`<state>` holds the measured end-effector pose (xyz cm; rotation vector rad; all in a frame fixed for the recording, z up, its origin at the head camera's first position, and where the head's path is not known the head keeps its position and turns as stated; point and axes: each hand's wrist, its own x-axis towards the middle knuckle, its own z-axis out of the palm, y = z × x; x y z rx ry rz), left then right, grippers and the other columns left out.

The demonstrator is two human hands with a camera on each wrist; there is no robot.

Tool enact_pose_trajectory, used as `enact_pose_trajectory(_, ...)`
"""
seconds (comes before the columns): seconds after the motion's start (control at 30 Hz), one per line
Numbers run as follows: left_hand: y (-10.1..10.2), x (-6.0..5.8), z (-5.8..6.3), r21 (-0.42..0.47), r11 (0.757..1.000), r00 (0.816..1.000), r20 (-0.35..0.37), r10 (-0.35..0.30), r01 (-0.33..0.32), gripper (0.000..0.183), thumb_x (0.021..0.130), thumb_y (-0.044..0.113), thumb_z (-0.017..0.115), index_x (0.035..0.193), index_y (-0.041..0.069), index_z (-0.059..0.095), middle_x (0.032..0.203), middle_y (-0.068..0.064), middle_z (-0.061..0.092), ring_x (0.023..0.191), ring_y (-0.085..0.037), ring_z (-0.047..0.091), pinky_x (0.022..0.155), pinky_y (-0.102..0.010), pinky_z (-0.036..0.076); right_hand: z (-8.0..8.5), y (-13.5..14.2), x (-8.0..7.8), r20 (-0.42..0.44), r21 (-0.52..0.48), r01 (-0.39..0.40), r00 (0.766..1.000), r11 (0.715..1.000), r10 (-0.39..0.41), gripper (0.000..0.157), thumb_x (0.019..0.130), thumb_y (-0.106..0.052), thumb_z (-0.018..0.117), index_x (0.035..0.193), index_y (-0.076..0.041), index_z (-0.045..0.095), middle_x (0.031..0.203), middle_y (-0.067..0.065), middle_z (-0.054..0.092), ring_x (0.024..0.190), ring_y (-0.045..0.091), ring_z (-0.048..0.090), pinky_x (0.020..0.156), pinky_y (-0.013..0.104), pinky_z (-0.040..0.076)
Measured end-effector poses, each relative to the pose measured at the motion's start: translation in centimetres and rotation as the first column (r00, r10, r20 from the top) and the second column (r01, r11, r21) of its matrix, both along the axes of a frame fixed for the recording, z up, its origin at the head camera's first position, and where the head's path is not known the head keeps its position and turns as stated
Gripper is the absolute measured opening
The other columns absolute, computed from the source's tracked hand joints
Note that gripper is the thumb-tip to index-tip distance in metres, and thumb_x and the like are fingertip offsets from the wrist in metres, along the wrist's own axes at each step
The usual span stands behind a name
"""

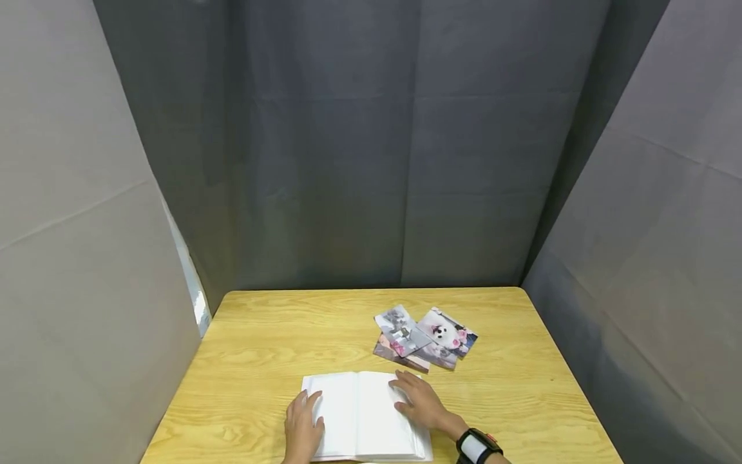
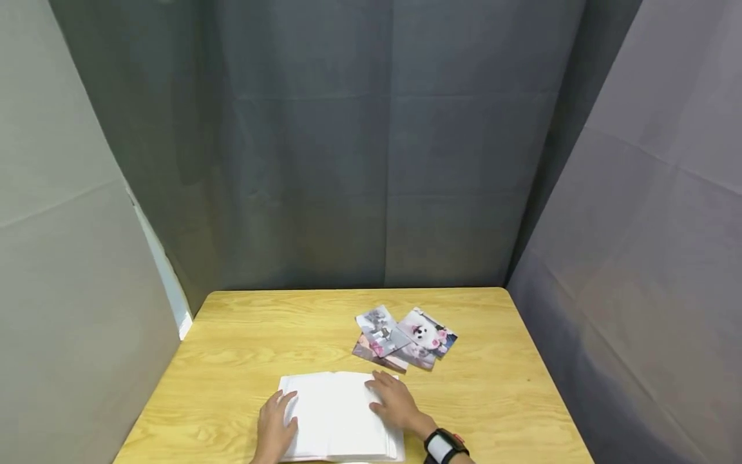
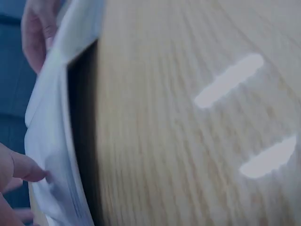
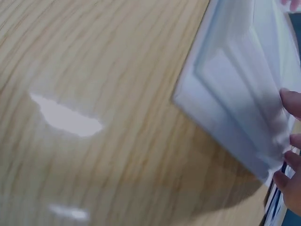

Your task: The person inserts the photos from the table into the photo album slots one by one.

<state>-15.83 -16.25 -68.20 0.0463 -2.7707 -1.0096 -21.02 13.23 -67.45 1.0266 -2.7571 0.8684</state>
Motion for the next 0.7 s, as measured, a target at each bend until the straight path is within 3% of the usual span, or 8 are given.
enact_pose_trajectory(0.13, 1.4, -0.2, -0.2, -0.103, 0.98, 0.979, -0.093, -0.179, 0.169, 0.051, 0.069, -0.023, 0.06, 0.112, 0.004, 0.07, 0.131, -0.027, 0.055, 0.126, -0.05, 0.046, 0.1, -0.065, 0.038, -0.2, 0.4, 0.1, 0.058, -0.019, 0.005, 0.998, 1.0, -0.004, 0.042, 0.088, -0.009, 0.072, 0.127, 0.002, 0.06, 0.141, 0.031, 0.046, 0.128, 0.052, 0.043, 0.098, 0.068, 0.037)
enact_pose_trajectory(0.27, 3.1, -0.4, -0.4, -0.144, 0.941, 0.945, -0.076, -0.318, 0.305, 0.046, 0.076, -0.02, 0.055, 0.112, 0.003, 0.07, 0.135, -0.024, 0.055, 0.129, -0.045, 0.046, 0.105, -0.059, 0.036, -0.2, 0.1, 0.3, 0.064, -0.03, 0.027, 0.998, 0.999, -0.025, 0.042, 0.087, -0.008, 0.073, 0.126, 0.001, 0.06, 0.141, 0.029, 0.047, 0.128, 0.049, 0.044, 0.096, 0.069, 0.038)
enact_pose_trajectory(0.4, 4.7, -0.2, -0.7, -0.223, 0.912, 0.928, -0.063, -0.366, 0.345, 0.035, 0.083, -0.007, 0.063, 0.116, 0.004, 0.069, 0.136, -0.02, 0.055, 0.13, -0.04, 0.046, 0.106, -0.058, 0.036, 0.1, -0.1, 0.0, 0.067, -0.013, 0.041, 0.997, 0.999, -0.04, 0.041, 0.085, -0.011, 0.075, 0.123, -0.001, 0.062, 0.139, 0.028, 0.05, 0.125, 0.048, 0.048, 0.089, 0.07, 0.042)
enact_pose_trajectory(0.53, 5.8, 0.3, -0.9, -0.311, 0.876, 0.903, -0.107, -0.417, 0.368, 0.035, 0.083, 0.0, 0.069, 0.118, 0.004, 0.069, 0.135, -0.018, 0.056, 0.129, -0.038, 0.048, 0.105, -0.058, 0.038, 0.2, 0.0, -0.5, 0.1, 0.01, 0.06, 0.993, 0.998, -0.061, 0.041, 0.083, -0.015, 0.077, 0.121, -0.005, 0.064, 0.138, 0.025, 0.052, 0.121, 0.047, 0.049, 0.087, 0.071, 0.041)
enact_pose_trajectory(0.63, 6.2, 0.6, -1.1, -0.34, 0.863, 0.89, -0.131, -0.437, 0.374, 0.032, 0.085, 0.005, 0.07, 0.117, 0.006, 0.07, 0.136, -0.018, 0.056, 0.128, -0.037, 0.049, 0.104, -0.056, 0.038, 0.3, 0.0, -1.0, 0.158, -0.069, 0.088, 0.985, 0.994, -0.077, 0.044, 0.083, -0.011, 0.077, 0.122, 0.0, 0.062, 0.132, 0.025, 0.055, 0.118, 0.047, 0.052, 0.09, 0.068, 0.042)
enact_pose_trajectory(0.7, 6.4, 0.7, -1.2, -0.351, 0.861, 0.889, -0.139, -0.437, 0.368, 0.029, 0.087, 0.008, 0.07, 0.116, 0.007, 0.071, 0.136, -0.017, 0.056, 0.127, -0.035, 0.05, 0.104, -0.056, 0.038, 0.5, -0.1, -1.6, 0.258, -0.193, 0.14, 0.962, 0.971, -0.088, 0.043, 0.086, -0.005, 0.073, 0.124, 0.007, 0.057, 0.127, 0.029, 0.056, 0.116, 0.048, 0.052, 0.094, 0.064, 0.042)
